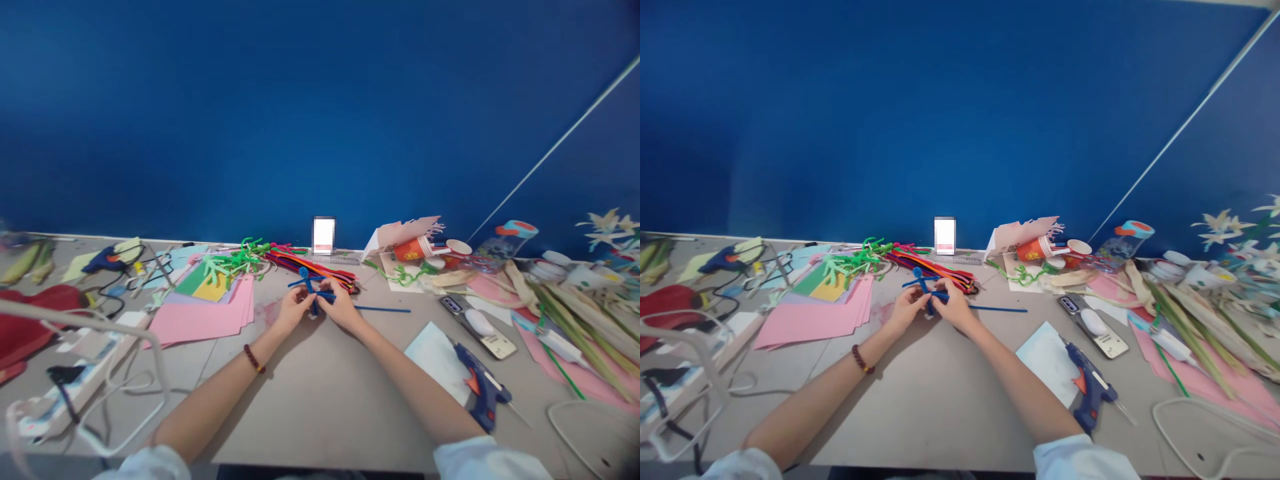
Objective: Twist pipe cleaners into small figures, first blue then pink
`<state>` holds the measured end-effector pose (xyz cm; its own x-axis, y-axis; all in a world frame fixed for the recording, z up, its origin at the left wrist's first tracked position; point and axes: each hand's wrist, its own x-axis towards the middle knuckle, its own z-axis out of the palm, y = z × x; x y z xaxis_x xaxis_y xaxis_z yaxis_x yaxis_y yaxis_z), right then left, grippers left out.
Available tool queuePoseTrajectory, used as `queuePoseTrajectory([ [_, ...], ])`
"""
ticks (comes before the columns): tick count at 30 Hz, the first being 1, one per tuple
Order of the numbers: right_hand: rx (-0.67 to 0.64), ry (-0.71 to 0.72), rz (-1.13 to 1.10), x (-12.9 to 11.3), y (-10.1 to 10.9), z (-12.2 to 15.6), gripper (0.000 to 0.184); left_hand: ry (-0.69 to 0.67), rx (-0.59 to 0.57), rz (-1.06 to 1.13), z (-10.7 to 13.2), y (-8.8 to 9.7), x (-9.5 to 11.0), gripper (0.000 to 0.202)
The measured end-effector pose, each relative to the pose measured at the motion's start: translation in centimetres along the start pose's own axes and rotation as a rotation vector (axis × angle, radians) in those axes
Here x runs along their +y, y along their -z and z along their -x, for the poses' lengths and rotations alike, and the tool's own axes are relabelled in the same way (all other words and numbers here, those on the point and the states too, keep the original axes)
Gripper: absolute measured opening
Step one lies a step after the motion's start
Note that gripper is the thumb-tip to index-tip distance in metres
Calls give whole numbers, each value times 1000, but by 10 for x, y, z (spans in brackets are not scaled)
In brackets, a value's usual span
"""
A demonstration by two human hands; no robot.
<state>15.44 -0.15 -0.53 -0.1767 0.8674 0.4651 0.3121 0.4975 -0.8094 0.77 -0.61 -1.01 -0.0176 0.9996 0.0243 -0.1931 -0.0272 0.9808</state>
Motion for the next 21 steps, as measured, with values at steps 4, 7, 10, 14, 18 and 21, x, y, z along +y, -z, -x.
queuePoseTrajectory([
  [4, 12, -14, -46, 3, -3, 2, 26, -6, -28, -30, -1, 1, 1, 33],
  [7, 32, -14, -65, 6, -4, 3, 25, -23, -32, -41, -2, 0, 0, 31],
  [10, 50, -16, -74, 4, -6, 3, 23, -23, -54, -71, -2, 1, 0, 31],
  [14, 33, -26, -76, 2, -9, 6, 25, -8, -34, -133, -3, 3, -2, 32],
  [18, 30, 26, 2, 3, -10, 11, 30, 8, -57, -131, -4, 4, -5, 32],
  [21, 88, 169, 184, -11, -2, 6, 31, 5, -108, -92, -3, 4, -4, 32],
])
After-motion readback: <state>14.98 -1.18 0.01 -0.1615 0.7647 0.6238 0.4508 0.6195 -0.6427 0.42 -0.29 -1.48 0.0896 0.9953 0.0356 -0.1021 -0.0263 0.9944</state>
